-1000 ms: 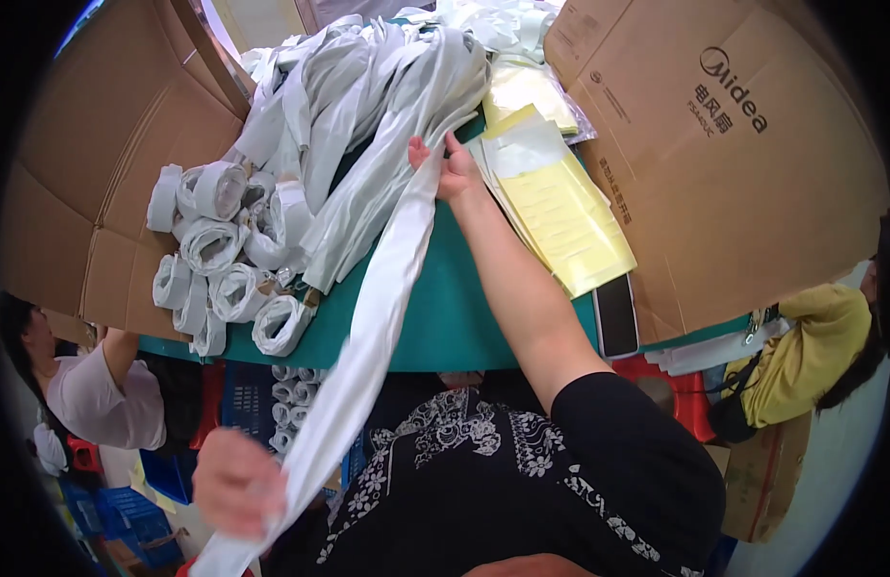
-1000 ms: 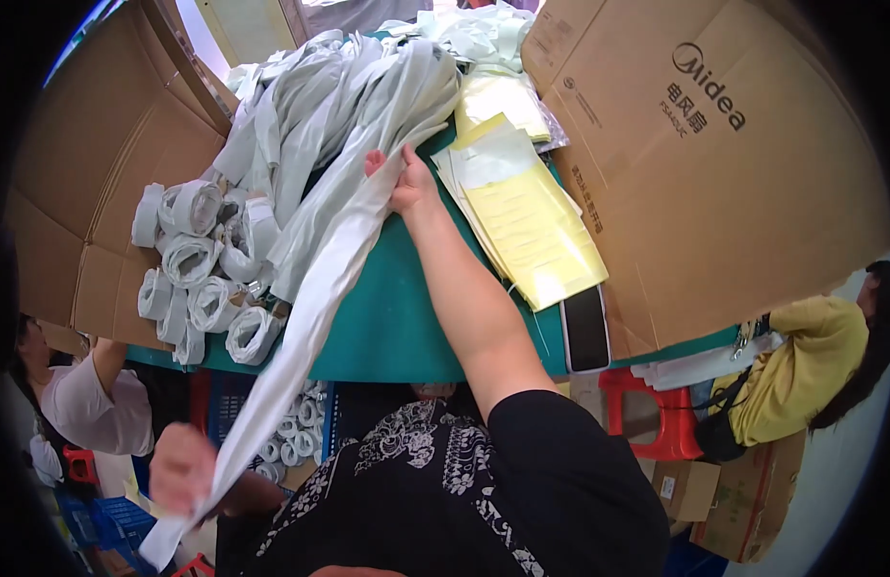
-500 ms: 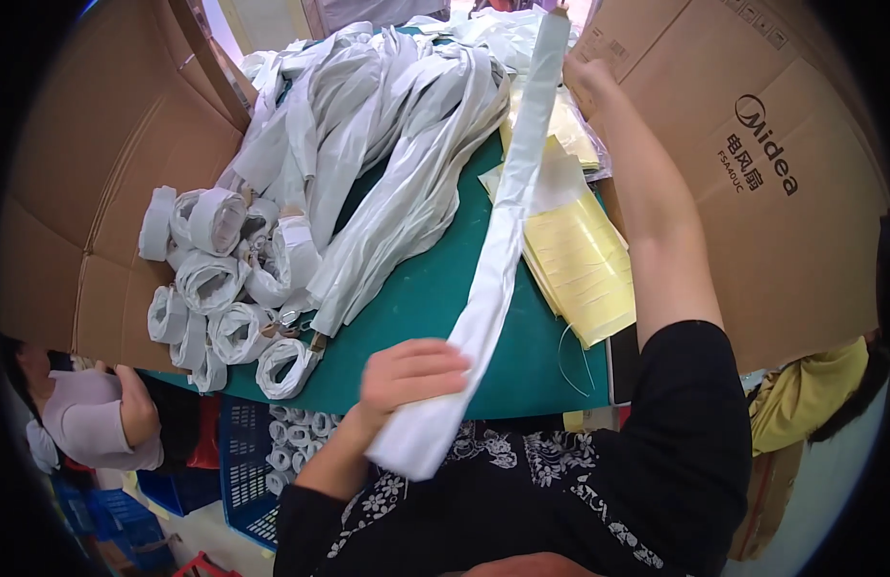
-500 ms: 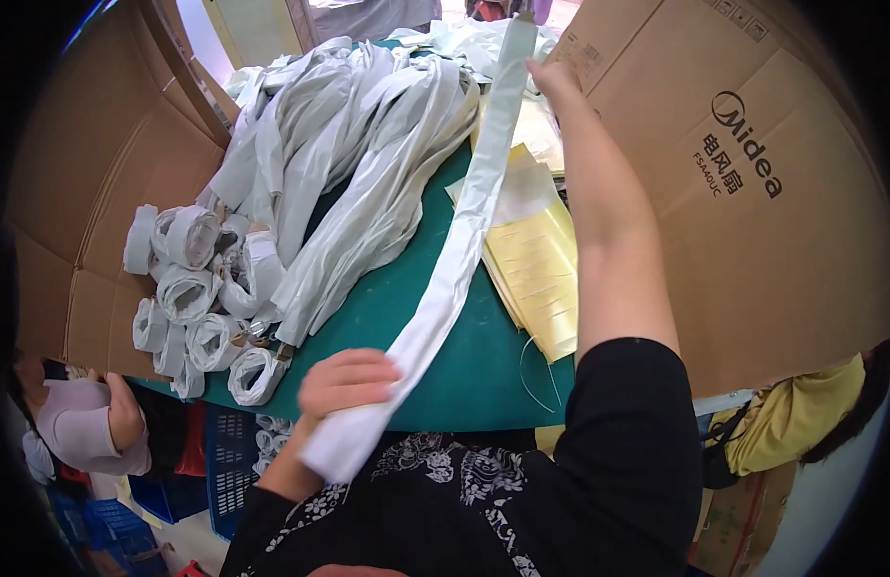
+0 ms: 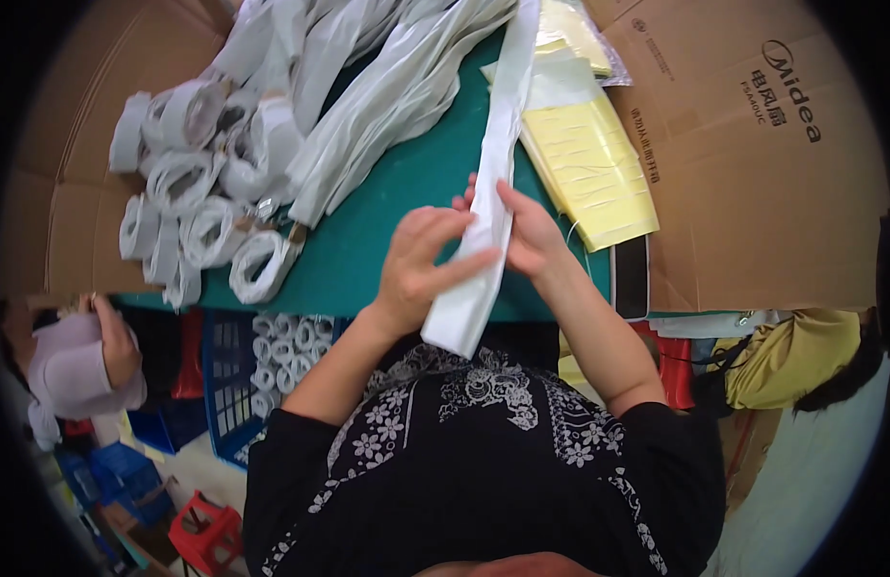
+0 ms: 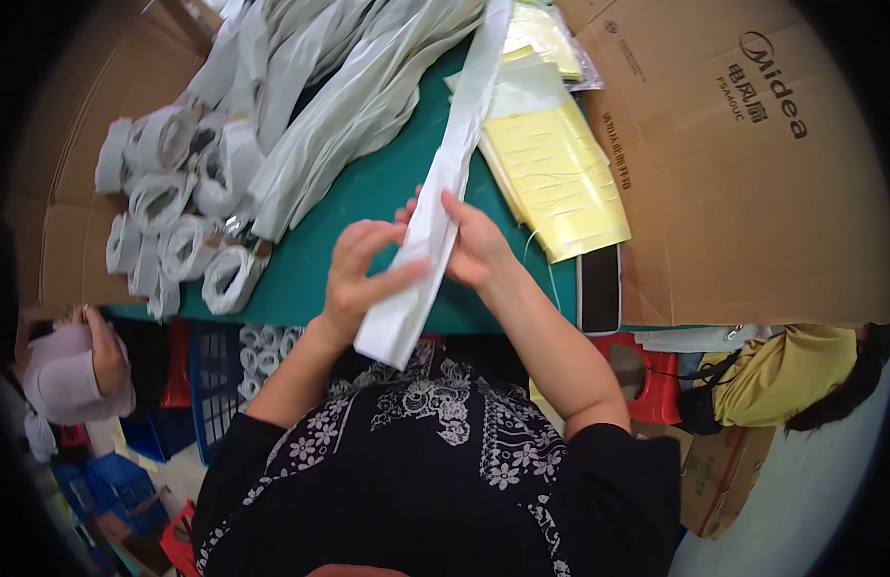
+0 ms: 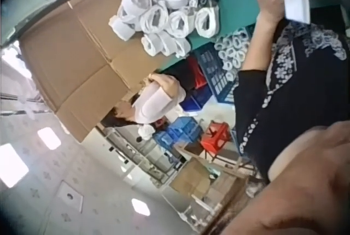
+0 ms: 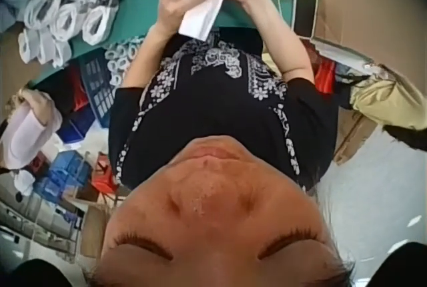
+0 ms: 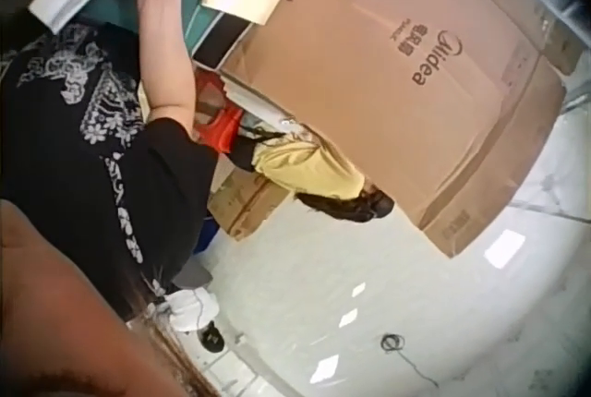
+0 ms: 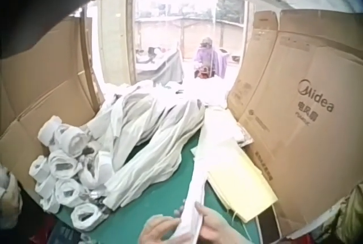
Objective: Rolling up fabric straps and placing them into a plastic crate.
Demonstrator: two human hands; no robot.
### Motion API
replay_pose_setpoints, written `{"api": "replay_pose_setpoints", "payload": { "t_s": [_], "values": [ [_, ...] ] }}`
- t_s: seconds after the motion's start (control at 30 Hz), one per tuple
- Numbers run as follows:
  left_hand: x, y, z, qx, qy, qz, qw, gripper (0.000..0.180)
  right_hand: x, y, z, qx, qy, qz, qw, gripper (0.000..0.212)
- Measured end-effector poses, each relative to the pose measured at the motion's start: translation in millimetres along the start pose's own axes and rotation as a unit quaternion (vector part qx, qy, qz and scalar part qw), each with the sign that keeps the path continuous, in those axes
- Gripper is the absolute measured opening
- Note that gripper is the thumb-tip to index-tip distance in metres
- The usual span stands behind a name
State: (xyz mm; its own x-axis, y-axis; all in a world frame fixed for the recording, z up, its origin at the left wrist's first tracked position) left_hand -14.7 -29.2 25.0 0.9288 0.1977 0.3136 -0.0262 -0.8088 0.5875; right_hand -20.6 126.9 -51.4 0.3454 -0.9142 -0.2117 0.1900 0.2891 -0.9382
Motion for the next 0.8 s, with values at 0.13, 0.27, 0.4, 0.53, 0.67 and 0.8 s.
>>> {"api": "replay_pose_setpoints", "payload": {
  "t_s": [0.13,0.27,0.4,0.53,0.67,0.8],
  "values": [
    [5.1,28.8,97.4,0.166,0.290,0.009,0.942,0.026,8.5,2.4,-26.0,0.053,0.087,0.000,0.995,0.028],
    [41.1,35.2,131.0,0.084,0.286,-0.020,0.954,0.015,21.2,15.8,-33.9,0.088,0.090,0.011,0.992,0.028],
    [44.4,21.3,134.2,0.105,0.371,0.046,0.922,0.012,33.5,14.2,-23.7,0.121,0.091,0.032,0.988,0.029],
    [32.8,-0.5,143.1,0.149,0.540,0.257,0.787,0.017,35.4,27.9,-24.1,0.122,0.090,0.026,0.988,0.030],
    [31.0,-23.2,151.0,0.149,0.656,0.494,0.551,0.025,39.1,35.6,-25.4,0.130,0.092,0.023,0.987,0.031],
    [26.1,-30.5,151.0,0.165,0.666,0.549,0.478,0.023,42.4,32.3,-25.0,0.164,0.110,0.055,0.979,0.031]
  ]
}}
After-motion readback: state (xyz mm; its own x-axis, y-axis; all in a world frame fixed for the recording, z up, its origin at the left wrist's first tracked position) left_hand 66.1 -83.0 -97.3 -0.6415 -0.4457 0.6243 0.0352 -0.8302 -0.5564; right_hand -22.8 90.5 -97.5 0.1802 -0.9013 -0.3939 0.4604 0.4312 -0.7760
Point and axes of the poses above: each hand's wrist, its own z-axis away from the middle knuckle, its own y-axis out of the back of the hand, x = y × z, the point moved 4 cm from there along -z, towards the middle knuckle, and after that the axes turned 4 degrees about -z, right-handed, at the moved point
